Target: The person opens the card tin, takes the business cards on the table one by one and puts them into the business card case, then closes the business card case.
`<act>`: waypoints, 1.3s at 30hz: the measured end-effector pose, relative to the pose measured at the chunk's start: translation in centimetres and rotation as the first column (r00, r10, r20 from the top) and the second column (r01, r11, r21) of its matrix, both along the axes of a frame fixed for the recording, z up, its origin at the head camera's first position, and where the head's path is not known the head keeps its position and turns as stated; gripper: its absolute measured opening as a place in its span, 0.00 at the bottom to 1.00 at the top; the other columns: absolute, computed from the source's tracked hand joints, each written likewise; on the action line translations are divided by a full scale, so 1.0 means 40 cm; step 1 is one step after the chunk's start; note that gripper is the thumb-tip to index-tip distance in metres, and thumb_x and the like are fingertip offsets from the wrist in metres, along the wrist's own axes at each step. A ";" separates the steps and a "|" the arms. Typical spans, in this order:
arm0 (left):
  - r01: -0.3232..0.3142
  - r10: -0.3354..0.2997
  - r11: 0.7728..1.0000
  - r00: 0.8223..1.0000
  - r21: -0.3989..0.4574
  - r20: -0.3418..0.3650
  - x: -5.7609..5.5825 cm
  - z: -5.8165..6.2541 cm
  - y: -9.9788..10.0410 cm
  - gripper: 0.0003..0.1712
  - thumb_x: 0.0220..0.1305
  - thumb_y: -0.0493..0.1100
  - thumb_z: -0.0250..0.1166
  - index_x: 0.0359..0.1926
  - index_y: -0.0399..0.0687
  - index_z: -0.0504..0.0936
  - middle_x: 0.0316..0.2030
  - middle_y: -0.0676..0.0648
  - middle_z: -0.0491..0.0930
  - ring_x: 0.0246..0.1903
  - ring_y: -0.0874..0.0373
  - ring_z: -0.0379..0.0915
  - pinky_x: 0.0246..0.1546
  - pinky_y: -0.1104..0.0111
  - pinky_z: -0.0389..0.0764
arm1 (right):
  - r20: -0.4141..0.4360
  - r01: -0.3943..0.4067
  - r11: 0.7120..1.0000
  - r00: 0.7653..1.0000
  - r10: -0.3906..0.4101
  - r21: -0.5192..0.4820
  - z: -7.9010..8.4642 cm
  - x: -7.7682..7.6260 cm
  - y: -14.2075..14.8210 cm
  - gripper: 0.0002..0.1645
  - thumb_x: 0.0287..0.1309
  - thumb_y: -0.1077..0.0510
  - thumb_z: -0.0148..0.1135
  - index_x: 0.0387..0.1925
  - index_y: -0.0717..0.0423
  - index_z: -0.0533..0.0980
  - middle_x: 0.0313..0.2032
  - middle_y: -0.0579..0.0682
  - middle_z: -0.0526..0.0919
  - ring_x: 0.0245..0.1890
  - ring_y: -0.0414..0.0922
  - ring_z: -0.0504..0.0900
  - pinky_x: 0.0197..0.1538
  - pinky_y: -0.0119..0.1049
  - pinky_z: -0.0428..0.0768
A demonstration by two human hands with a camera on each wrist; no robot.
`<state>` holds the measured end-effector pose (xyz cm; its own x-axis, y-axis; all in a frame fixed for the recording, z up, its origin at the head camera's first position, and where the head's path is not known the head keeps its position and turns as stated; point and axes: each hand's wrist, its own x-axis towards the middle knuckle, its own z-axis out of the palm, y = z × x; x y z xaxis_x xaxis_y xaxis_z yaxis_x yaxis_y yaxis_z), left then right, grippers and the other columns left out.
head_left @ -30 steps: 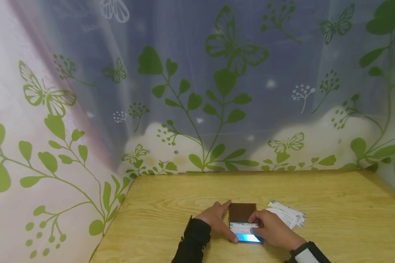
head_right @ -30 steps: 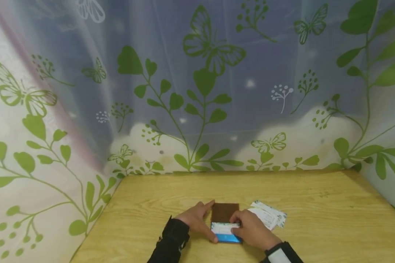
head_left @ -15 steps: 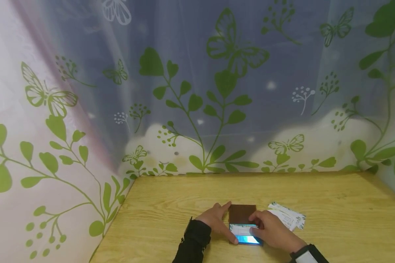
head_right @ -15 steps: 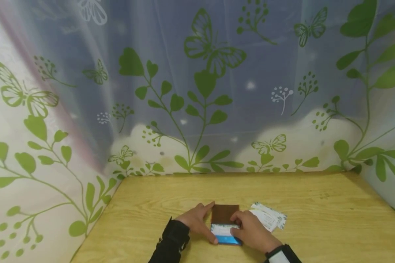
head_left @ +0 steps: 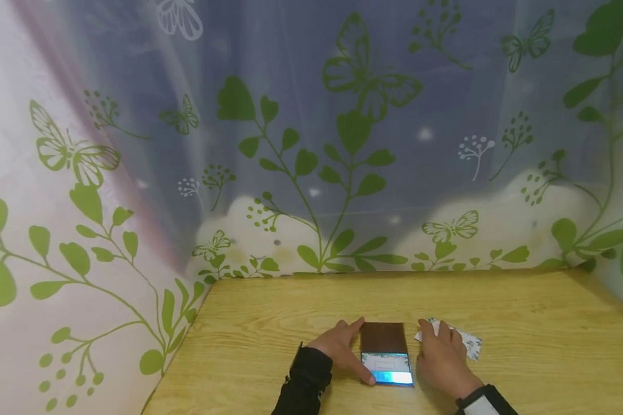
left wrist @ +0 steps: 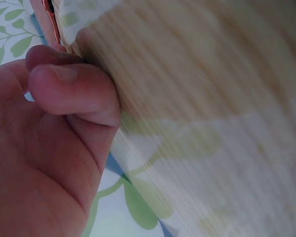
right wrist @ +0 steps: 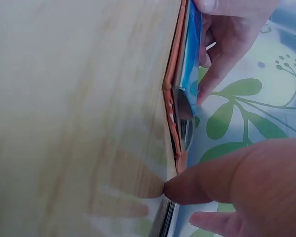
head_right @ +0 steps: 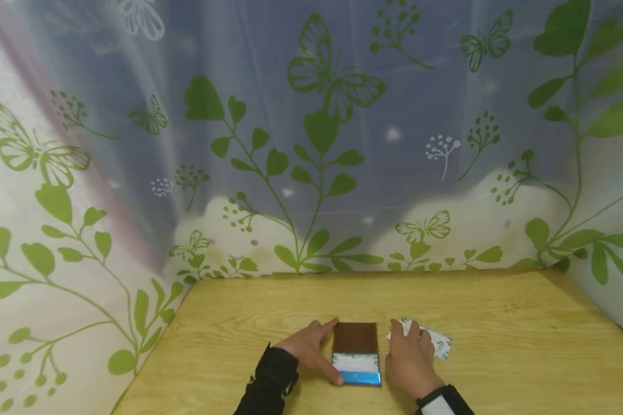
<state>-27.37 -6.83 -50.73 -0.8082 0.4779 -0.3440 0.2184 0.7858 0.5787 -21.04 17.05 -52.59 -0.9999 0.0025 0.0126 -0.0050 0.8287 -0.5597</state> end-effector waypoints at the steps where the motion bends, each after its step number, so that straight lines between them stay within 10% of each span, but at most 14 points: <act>1: -0.001 0.001 1.000 1.000 -0.003 -0.002 -0.001 -0.002 0.000 0.72 0.39 0.59 0.88 0.83 0.62 0.56 0.75 0.35 0.59 0.74 0.41 0.58 0.68 0.48 0.70 | 0.002 0.008 1.000 1.000 -0.008 0.021 0.002 0.000 0.000 0.35 0.58 0.73 0.59 0.68 0.74 0.65 0.65 0.86 0.58 0.65 0.83 0.54 0.64 0.77 0.55; 12: -0.002 0.002 1.000 1.000 -0.002 -0.005 -0.005 -0.010 0.003 0.72 0.38 0.58 0.89 0.82 0.62 0.57 0.76 0.35 0.59 0.74 0.41 0.58 0.68 0.48 0.69 | -0.068 0.010 0.994 0.998 -0.002 0.111 0.025 -0.011 0.006 0.05 0.60 0.68 0.68 0.34 0.70 0.83 0.45 0.68 0.81 0.50 0.64 0.77 0.56 0.61 0.72; 16: -0.004 0.004 1.000 1.000 0.004 0.008 -0.001 0.002 0.002 0.72 0.39 0.57 0.88 0.82 0.63 0.56 0.77 0.36 0.57 0.75 0.40 0.56 0.69 0.46 0.68 | -0.120 0.017 0.997 0.993 -0.008 0.074 0.028 -0.014 0.011 0.16 0.65 0.66 0.62 0.20 0.58 0.79 0.26 0.53 0.79 0.30 0.50 0.76 0.36 0.45 0.73; 22: -0.002 0.002 1.000 1.000 0.010 0.014 -0.001 0.009 -0.001 0.72 0.40 0.57 0.88 0.83 0.62 0.56 0.77 0.36 0.57 0.75 0.40 0.56 0.69 0.46 0.68 | -0.188 0.059 0.997 0.981 -0.050 0.042 0.027 -0.014 0.013 0.15 0.67 0.69 0.56 0.23 0.61 0.78 0.17 0.48 0.71 0.19 0.44 0.68 0.22 0.37 0.64; 32: -0.002 0.002 1.000 1.000 0.010 0.020 -0.019 -0.015 -0.001 0.73 0.38 0.58 0.88 0.83 0.64 0.56 0.77 0.35 0.56 0.75 0.39 0.56 0.68 0.46 0.69 | -0.241 0.122 0.992 0.962 -0.127 -0.037 0.034 -0.016 0.019 0.14 0.72 0.66 0.56 0.48 0.72 0.83 0.29 0.56 0.84 0.23 0.45 0.74 0.23 0.37 0.69; 39: -0.010 0.009 1.000 0.999 0.016 0.032 -0.017 -0.021 -0.001 0.72 0.38 0.58 0.88 0.82 0.64 0.56 0.78 0.35 0.54 0.76 0.40 0.54 0.69 0.46 0.67 | -0.237 0.060 0.990 0.967 -0.089 -0.128 0.030 -0.014 0.012 0.14 0.76 0.61 0.54 0.44 0.68 0.83 0.25 0.51 0.78 0.23 0.43 0.71 0.24 0.35 0.66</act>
